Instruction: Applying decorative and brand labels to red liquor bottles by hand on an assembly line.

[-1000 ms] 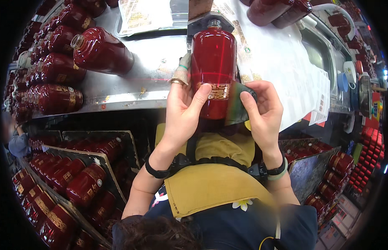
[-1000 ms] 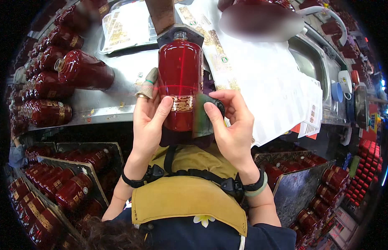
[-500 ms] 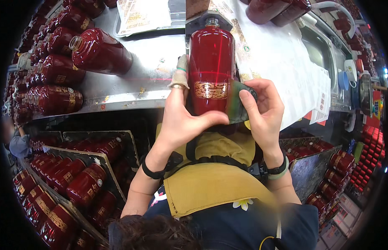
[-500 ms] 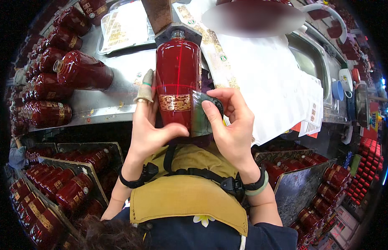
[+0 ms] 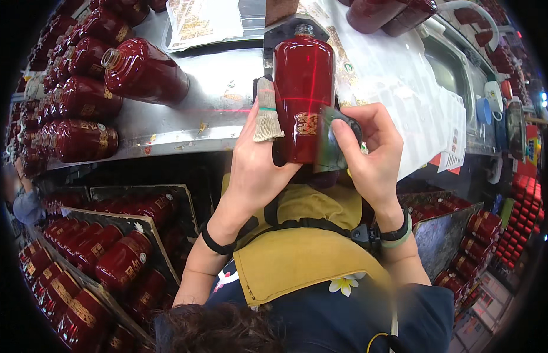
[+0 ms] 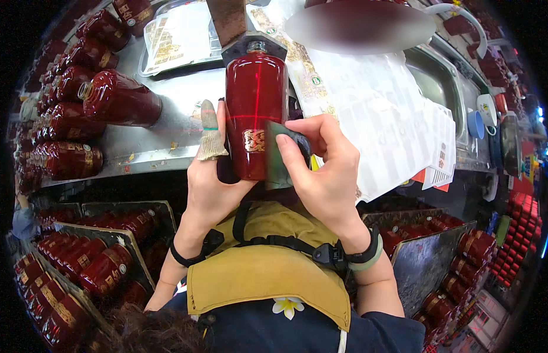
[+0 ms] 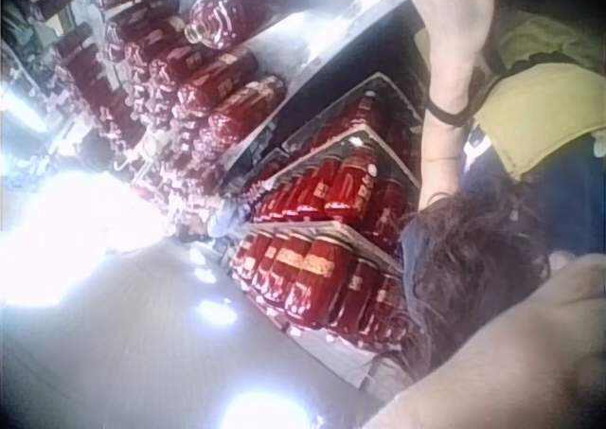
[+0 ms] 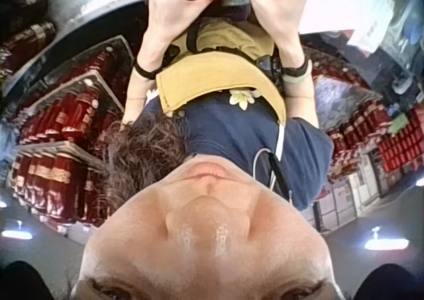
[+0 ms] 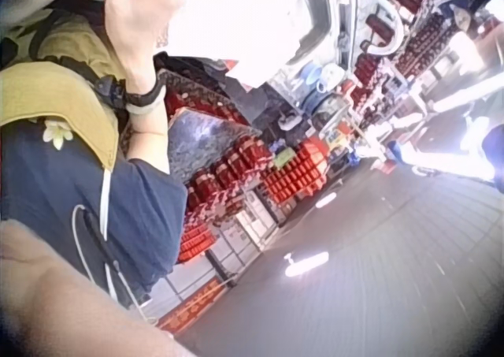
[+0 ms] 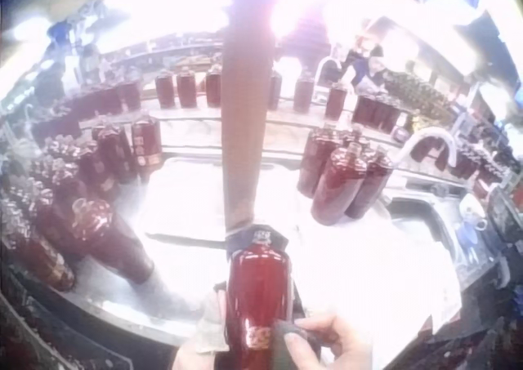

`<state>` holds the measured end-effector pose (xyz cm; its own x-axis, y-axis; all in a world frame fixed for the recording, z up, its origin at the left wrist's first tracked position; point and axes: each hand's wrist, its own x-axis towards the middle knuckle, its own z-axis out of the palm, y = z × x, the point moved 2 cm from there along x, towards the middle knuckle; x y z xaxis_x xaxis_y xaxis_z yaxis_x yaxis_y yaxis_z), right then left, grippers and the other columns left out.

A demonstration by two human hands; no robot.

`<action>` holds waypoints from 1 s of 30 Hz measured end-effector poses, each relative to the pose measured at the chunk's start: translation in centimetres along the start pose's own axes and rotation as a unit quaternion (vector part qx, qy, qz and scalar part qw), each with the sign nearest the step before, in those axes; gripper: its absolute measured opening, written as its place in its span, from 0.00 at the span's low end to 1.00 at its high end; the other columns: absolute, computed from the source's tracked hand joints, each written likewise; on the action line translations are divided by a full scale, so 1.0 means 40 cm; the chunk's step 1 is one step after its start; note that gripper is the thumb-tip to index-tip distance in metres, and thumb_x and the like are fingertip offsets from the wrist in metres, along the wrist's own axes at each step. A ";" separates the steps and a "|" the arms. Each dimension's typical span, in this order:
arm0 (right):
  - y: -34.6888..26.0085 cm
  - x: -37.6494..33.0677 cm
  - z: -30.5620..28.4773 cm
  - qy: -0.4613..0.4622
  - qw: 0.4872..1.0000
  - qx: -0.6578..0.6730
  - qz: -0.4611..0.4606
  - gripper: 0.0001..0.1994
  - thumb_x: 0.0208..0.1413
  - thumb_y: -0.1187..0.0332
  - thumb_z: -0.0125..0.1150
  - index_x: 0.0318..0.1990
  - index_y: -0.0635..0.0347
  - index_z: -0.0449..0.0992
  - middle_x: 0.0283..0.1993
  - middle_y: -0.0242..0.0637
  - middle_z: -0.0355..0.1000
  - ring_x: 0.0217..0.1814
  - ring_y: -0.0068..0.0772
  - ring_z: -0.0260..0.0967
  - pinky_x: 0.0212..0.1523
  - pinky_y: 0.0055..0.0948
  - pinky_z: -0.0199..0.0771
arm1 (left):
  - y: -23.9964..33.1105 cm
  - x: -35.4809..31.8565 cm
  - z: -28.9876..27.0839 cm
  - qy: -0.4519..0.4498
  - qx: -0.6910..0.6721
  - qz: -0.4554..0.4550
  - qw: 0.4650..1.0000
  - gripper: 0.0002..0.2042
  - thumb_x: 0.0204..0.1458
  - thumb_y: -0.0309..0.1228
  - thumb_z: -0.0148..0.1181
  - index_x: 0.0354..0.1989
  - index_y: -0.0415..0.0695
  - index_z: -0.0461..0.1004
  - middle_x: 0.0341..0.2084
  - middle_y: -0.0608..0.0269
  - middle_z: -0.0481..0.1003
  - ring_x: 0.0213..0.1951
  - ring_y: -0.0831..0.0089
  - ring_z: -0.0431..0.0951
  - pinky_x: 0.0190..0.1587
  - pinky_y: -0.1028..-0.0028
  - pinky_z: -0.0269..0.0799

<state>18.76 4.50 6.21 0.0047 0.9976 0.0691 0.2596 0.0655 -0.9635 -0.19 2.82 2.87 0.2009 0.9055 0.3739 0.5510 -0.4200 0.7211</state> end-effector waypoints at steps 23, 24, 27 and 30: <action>-0.064 0.012 -0.011 -0.101 0.856 -0.272 -0.427 0.14 0.43 0.71 0.67 0.41 0.56 0.83 0.36 0.28 0.78 0.37 0.32 0.71 0.39 0.31 0.71 | 0.001 -0.033 0.043 0.132 0.072 0.056 0.987 0.37 0.30 0.22 0.78 0.58 0.37 0.78 0.66 0.45 0.69 0.58 0.48 0.73 0.58 0.57 0.73; -0.060 0.035 0.002 -0.080 0.869 -0.280 -0.401 0.14 0.44 0.72 0.67 0.42 0.55 0.83 0.36 0.27 0.77 0.36 0.32 0.70 0.39 0.33 0.70 | -0.001 -0.035 0.042 0.131 0.063 0.051 0.988 0.37 0.30 0.22 0.78 0.58 0.36 0.77 0.66 0.45 0.69 0.58 0.48 0.73 0.59 0.56 0.73; -0.060 0.094 -0.007 0.019 0.794 -0.352 -0.496 0.13 0.43 0.69 0.65 0.40 0.53 0.82 0.38 0.27 0.76 0.39 0.30 0.69 0.41 0.34 0.70 | -0.010 -0.038 0.050 0.143 0.056 0.048 0.987 0.42 0.29 0.23 0.79 0.62 0.33 0.73 0.64 0.45 0.71 0.59 0.47 0.73 0.61 0.55 0.71; -0.064 0.056 0.023 -0.095 0.798 -0.299 -0.515 0.13 0.43 0.67 0.64 0.39 0.51 0.81 0.37 0.26 0.75 0.39 0.30 0.69 0.42 0.33 0.69 | -0.006 -0.042 0.049 0.135 0.017 0.012 0.991 0.45 0.31 0.24 0.80 0.65 0.32 0.69 0.62 0.44 0.72 0.58 0.47 0.74 0.62 0.57 0.69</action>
<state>17.22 6.58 8.59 -0.6401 0.4106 0.6493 0.4458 0.8869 -0.1213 0.91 1.53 0.93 -0.0071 0.8440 0.5363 0.5763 -0.4348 0.6920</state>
